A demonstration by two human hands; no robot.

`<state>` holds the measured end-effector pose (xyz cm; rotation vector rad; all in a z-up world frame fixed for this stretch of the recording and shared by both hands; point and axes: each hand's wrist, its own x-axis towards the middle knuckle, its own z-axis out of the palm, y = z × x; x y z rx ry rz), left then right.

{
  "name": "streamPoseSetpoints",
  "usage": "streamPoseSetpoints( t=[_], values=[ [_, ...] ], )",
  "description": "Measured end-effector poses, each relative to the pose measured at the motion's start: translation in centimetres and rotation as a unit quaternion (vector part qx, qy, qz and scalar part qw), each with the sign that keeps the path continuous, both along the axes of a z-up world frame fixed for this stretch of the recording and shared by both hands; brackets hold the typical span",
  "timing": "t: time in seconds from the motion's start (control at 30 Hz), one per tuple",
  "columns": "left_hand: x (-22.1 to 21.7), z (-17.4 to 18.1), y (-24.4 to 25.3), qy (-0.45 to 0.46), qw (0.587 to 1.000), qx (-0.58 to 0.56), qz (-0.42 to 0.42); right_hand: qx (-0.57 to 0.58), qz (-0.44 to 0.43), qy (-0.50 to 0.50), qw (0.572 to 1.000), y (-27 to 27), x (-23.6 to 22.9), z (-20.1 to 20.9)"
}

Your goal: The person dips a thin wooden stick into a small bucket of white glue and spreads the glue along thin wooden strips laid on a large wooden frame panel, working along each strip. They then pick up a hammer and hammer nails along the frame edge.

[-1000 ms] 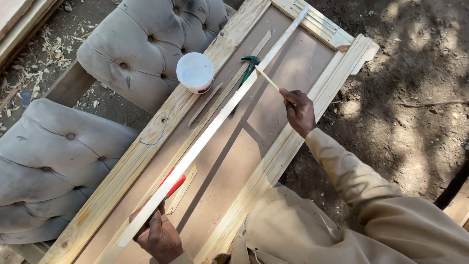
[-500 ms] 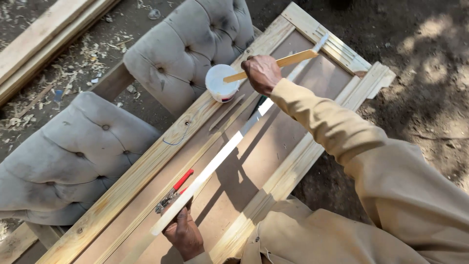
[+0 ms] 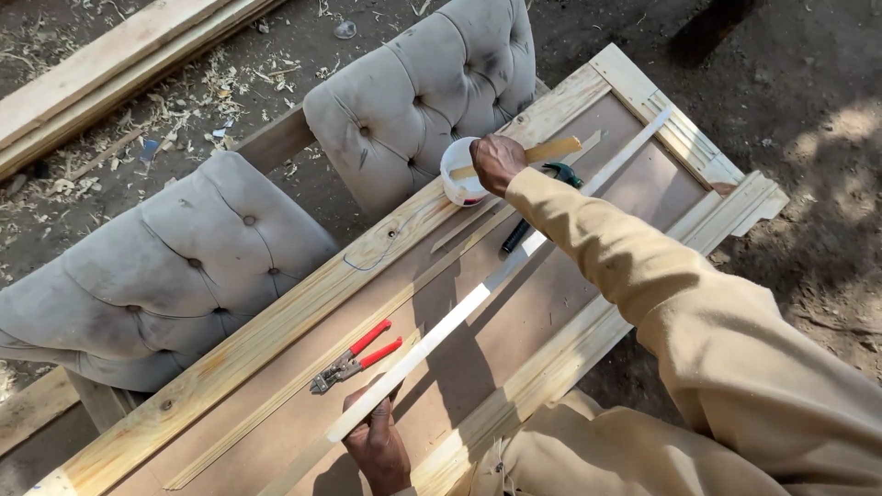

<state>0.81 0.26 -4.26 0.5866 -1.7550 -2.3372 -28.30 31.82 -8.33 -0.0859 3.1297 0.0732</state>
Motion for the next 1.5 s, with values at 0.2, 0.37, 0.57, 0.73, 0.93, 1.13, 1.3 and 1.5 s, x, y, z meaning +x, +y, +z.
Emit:
streamPoseSetpoints(
  t=[0.2, 0.37, 0.57, 0.73, 0.93, 1.13, 1.3, 1.5],
  values=[
    [-0.6, 0.3, -0.3, -0.038, 0.999, -0.008, -0.003, -0.100, -0.031, -0.021, 0.994, 0.5, 0.7, 0.2],
    [-0.8, -0.4, -0.7, -0.033, 0.999, -0.025, 0.002, -0.239, -0.181, -0.165, 0.940, 0.1, 2.6, 6.1],
    [-1.0, 0.4, -0.4, -0.002, 0.999, 0.052, -0.011, -0.397, -0.242, -0.154, 0.872, 3.0, 6.0, 8.1],
    [-1.1, -1.2, -0.6, 0.056, 0.987, 0.150, -0.025, -0.487, -0.245, -0.152, 0.825, 3.0, 9.8, 11.9],
    [-1.1, -1.4, -0.7, 0.052, 0.983, 0.173, -0.013, -0.613, -0.238, -0.124, 0.743, 4.5, 12.3, 10.2],
    [-1.4, -5.9, -0.1, 0.093, 0.975, 0.204, -0.008, -0.719, -0.144, -0.062, 0.677, 2.3, 18.4, 11.8],
    [-1.8, -0.4, -0.2, 0.151, 0.958, 0.230, -0.081, -0.771, -0.117, -0.052, 0.624, -4.2, 26.4, 16.1],
    [-2.2, -0.5, -0.3, 0.165, 0.938, 0.277, -0.126, -0.790, -0.094, -0.102, 0.598, -11.3, 32.5, 16.0]
  ],
)
